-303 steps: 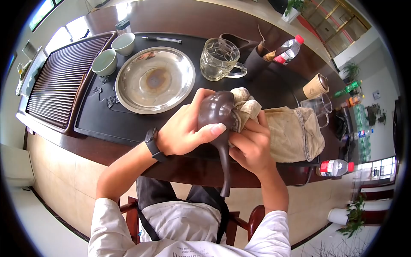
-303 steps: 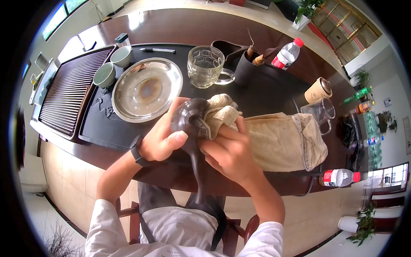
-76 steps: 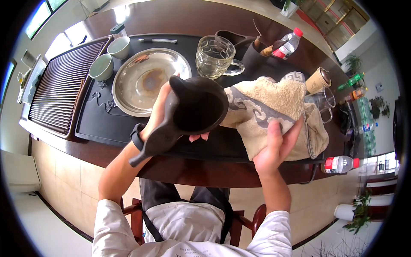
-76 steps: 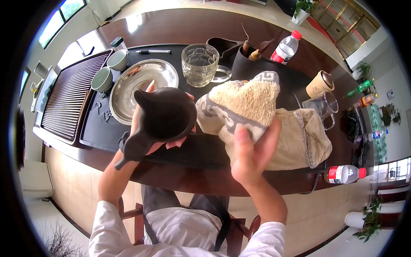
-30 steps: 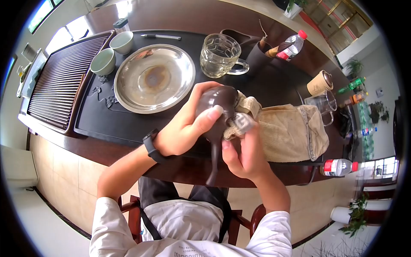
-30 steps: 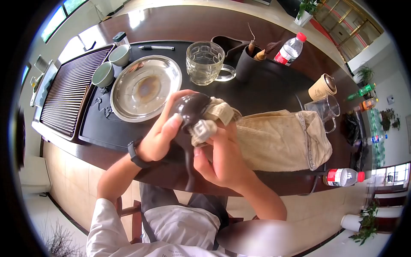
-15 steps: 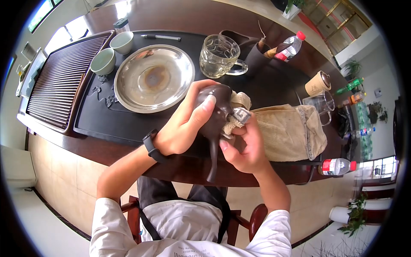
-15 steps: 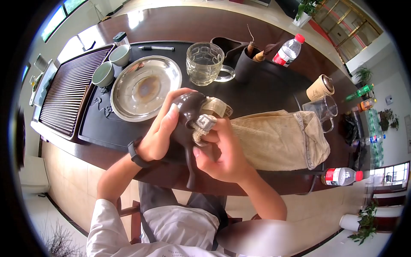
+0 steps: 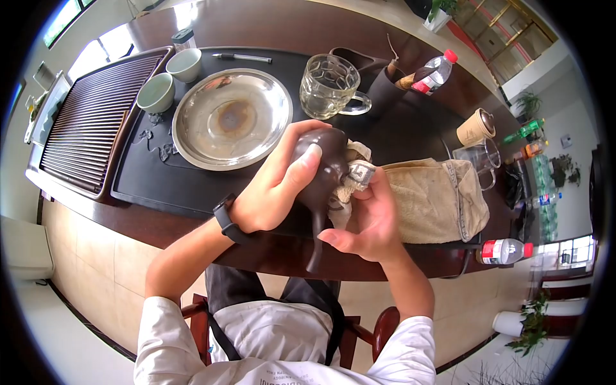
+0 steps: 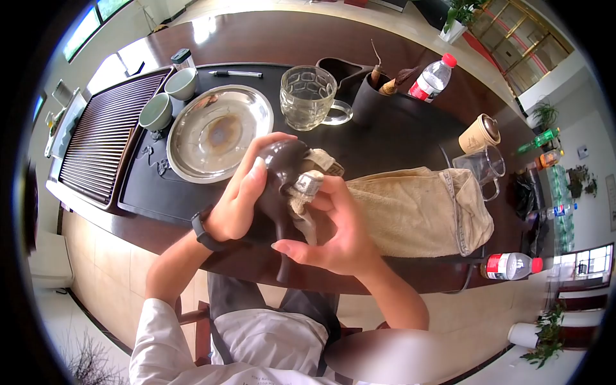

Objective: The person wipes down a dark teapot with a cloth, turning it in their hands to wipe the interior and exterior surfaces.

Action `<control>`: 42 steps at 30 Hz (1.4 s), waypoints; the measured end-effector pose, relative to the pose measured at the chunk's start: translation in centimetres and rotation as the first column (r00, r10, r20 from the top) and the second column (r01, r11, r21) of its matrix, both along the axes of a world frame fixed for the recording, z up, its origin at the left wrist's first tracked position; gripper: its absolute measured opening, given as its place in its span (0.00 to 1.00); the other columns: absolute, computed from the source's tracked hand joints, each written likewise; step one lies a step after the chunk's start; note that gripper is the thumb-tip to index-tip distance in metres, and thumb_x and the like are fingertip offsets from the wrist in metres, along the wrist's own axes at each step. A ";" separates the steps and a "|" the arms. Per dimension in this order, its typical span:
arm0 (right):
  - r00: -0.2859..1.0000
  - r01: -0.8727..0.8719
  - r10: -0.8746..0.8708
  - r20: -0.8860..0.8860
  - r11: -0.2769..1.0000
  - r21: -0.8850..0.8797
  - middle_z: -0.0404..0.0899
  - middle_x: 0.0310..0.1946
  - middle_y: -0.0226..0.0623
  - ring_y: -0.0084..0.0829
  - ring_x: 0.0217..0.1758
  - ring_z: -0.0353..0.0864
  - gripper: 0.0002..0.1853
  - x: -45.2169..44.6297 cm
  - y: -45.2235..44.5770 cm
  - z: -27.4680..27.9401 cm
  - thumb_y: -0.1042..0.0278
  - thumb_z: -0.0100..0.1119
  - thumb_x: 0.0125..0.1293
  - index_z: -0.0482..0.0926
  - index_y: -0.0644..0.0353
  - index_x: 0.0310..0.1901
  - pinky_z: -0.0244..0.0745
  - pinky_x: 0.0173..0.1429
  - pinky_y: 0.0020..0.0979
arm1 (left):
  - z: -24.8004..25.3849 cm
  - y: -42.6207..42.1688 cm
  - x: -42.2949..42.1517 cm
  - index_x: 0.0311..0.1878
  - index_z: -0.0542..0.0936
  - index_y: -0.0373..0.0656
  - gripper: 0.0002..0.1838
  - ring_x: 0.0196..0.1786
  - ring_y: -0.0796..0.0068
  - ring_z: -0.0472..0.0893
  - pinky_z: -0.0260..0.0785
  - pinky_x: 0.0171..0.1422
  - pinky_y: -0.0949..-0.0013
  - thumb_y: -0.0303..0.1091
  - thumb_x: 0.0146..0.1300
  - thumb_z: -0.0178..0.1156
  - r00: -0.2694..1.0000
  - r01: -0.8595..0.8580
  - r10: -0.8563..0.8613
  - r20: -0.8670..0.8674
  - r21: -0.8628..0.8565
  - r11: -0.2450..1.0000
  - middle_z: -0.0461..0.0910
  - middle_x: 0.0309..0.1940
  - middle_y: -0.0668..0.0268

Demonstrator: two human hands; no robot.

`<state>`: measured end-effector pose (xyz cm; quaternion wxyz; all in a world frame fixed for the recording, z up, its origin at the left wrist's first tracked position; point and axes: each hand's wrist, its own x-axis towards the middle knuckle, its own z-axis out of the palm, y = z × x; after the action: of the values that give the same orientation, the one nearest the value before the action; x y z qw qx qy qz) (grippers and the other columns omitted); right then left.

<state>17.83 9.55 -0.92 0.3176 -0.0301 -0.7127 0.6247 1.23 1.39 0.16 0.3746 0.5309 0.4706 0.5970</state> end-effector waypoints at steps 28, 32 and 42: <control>0.984 0.180 -0.179 -0.024 0.978 0.106 0.80 0.43 0.42 0.25 0.45 0.81 0.18 0.6 -0.2 0.4 0.77 0.63 0.61 0.66 0.66 0.50 0.75 0.49 0.25 | -0.4 0.3 0.1 0.63 0.63 0.37 0.26 0.59 0.74 0.68 0.58 0.65 0.69 0.49 0.74 0.38 0.972 0.091 -0.094 0.216 0.027 0.996 0.71 0.55 0.60; 0.918 0.342 -0.349 -0.188 0.937 -0.068 0.79 0.44 0.43 0.24 0.46 0.79 0.15 0.3 -0.1 0.5 0.77 0.56 0.66 0.66 0.67 0.52 0.74 0.49 0.24 | -0.5 0.6 -0.2 0.60 0.68 0.36 0.32 0.47 0.73 0.76 0.69 0.52 0.69 0.58 0.73 0.34 0.829 0.103 -0.042 0.558 -0.078 0.992 0.76 0.48 0.60; 0.771 0.462 -0.607 -0.192 0.741 -0.487 0.74 0.50 0.41 0.27 0.54 0.72 0.19 0.2 1.4 2.0 0.67 0.47 0.69 0.65 0.67 0.58 0.63 0.62 0.30 | -0.2 0.8 -1.0 0.60 0.69 0.35 0.45 0.30 0.65 0.77 0.71 0.33 0.68 0.69 0.63 0.28 0.741 0.193 -0.019 0.672 -0.185 0.964 0.76 0.51 0.49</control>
<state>17.99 10.93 1.07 0.5894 -0.1951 -0.4585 0.6358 0.24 2.21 0.01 0.6127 0.2601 0.3444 0.6620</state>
